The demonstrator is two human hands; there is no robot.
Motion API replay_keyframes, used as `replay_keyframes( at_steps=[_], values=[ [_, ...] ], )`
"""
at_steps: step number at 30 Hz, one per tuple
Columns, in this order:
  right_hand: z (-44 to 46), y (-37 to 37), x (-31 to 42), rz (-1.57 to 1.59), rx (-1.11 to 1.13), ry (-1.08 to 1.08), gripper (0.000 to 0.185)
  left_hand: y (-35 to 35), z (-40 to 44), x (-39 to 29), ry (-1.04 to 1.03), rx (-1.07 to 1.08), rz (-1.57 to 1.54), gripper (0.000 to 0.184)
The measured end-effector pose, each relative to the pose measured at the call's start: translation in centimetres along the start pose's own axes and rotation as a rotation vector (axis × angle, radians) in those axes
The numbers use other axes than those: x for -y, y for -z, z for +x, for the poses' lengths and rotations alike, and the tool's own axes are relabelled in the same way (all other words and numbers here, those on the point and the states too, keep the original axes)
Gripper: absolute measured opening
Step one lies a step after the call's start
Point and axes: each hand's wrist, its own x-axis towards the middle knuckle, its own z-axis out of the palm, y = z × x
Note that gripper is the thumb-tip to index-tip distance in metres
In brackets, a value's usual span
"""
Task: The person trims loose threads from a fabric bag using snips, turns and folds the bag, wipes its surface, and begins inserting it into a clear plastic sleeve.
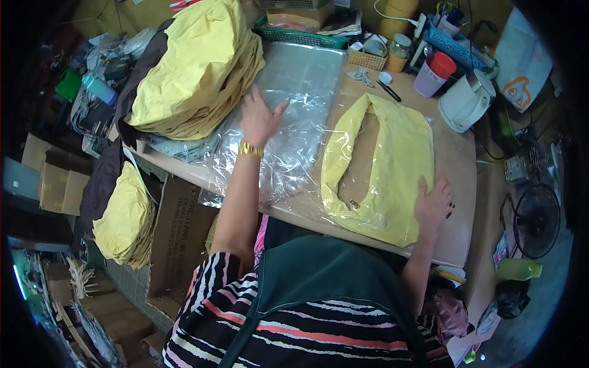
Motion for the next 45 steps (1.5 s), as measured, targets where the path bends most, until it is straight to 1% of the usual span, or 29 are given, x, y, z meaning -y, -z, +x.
replay_keyframes(
  at_steps=[1, 2, 3, 4, 6, 8, 9, 11, 12, 13, 14, 15, 16, 17, 19, 21, 23, 25, 28, 30, 32, 33, 34, 35, 36, 38, 41, 43, 45],
  values=[
    [-0.8, -1.6, 0.0, -0.126, 0.006, 0.028, 0.062, -1.9, 2.8, 3.1, 0.020, 0.298, -0.040, 0.077],
    [-1.3, -2.6, -0.1, -0.253, 0.011, 0.054, 0.063, -1.7, 4.0, 5.2, 0.030, 0.443, -0.062, 0.079],
    [-1.4, -2.9, -0.6, -0.248, 0.006, 0.060, 0.063, -1.5, 5.1, 7.1, 0.042, 0.588, -0.082, 0.081],
    [-1.3, -3.3, -1.3, -0.183, -0.024, 0.037, 0.063, 0.4, 5.0, 7.6, 0.155, 0.386, -0.208, 0.084],
    [-1.6, -2.9, -3.2, -0.122, -0.052, 0.015, 0.063, 2.2, 3.3, 7.0, 0.267, 0.184, -0.334, 0.087],
    [-1.3, -1.5, -4.3, 0.069, 0.019, -0.029, 0.063, 3.3, -0.4, 4.0, 0.283, 0.268, -0.330, 0.086],
    [-1.2, -0.5, -3.8, 0.074, 0.021, -0.007, 0.063, 1.4, -2.5, 4.2, -0.002, 0.128, -0.331, 0.086],
    [-1.2, 1.4, -1.8, 0.222, 0.136, -0.008, 0.052, 0.3, -5.0, 2.4, -0.173, 0.149, -0.367, 0.078],
    [-0.6, 1.4, -1.7, 0.223, 0.168, 0.037, 0.052, 2.1, -5.9, 1.0, -0.047, 0.307, -0.427, 0.070],
    [0.5, 1.3, -2.0, 0.367, 0.338, 0.127, 0.042, 3.6, -6.1, 1.8, 0.014, 0.285, -0.420, 0.070],
    [1.4, 1.2, -1.5, 0.503, 0.519, 0.214, 0.033, 4.8, -5.3, 3.3, -0.030, 0.302, -0.592, 0.055],
    [1.7, 3.6, 2.1, 0.449, 0.473, 0.174, 0.025, 6.5, -5.0, 4.9, -0.079, 0.300, -0.763, 0.041],
    [2.1, 6.4, 5.7, 0.395, 0.427, 0.137, 0.017, 9.6, -5.5, 6.4, -0.020, 0.218, -0.794, 0.031],
    [2.6, 7.0, 7.0, 0.502, 0.384, 0.266, 0.016, 13.1, -6.6, 8.3, 0.032, 0.140, -0.818, 0.021],
    [2.8, 7.6, 10.3, 0.621, 0.380, 0.418, 0.015, 19.1, -10.5, 12.8, 0.217, 0.018, -0.930, 0.028],
    [0.7, 8.5, 16.5, 0.837, 0.222, 0.710, 0.016, 21.5, -15.4, 21.2, 0.289, -0.047, -1.077, 0.035],
    [-3.5, 10.2, 24.3, 0.742, 0.314, 0.957, 0.022, 22.8, -21.2, 26.7, 0.342, -0.150, -1.068, 0.041],
    [-6.2, 8.5, 30.7, 0.802, 0.508, 1.291, 0.030, 22.9, -27.5, 31.4, 0.545, -0.225, -1.028, 0.042],
    [-11.7, 2.2, 37.4, 0.773, 0.884, 1.402, 0.035, 21.4, -36.7, 36.8, 0.886, -0.280, -0.979, 0.040],
    [-15.3, -3.5, 40.4, 0.529, 0.984, 1.513, 0.039, 19.6, -42.0, 39.0, 1.040, -0.231, -0.906, 0.037],
    [-19.0, -9.3, 41.8, 0.307, 1.071, 1.537, 0.044, 17.3, -47.7, 41.3, 1.209, -0.111, -0.789, 0.037],
    [-20.7, -11.9, 42.2, 0.216, 1.166, 1.469, 0.044, 16.7, -49.9, 42.0, 1.308, -0.028, -0.724, 0.038],
    [-22.3, -14.3, 42.4, 0.124, 1.255, 1.395, 0.045, 16.3, -51.0, 41.6, 1.345, -0.033, -0.670, 0.038],
    [-23.7, -16.4, 42.4, 0.058, 1.259, 1.448, 0.044, 16.0, -51.6, 41.4, 1.377, -0.038, -0.615, 0.039],
    [-24.5, -16.6, 43.0, 0.009, 1.304, 1.443, 0.045, 15.7, -52.5, 41.8, 1.370, -0.034, -0.615, 0.039],
    [-25.7, -17.6, 43.0, -0.047, 1.350, 1.433, 0.045, 14.7, -54.3, 42.5, 1.418, -0.155, -0.699, 0.038],
    [-27.3, -20.1, 42.2, -0.028, 1.425, 1.352, 0.047, 14.4, -54.6, 42.4, 1.455, -0.169, -0.703, 0.037],
    [-27.6, -21.2, 41.5, -0.052, 1.519, 1.299, 0.051, 13.1, -55.9, 43.6, 1.442, -0.168, -0.685, 0.035],
    [-27.9, -22.1, 41.0, -0.089, 1.536, 1.311, 0.047, 11.9, -56.8, 45.0, 1.380, -0.179, -0.646, 0.040]
  ],
)
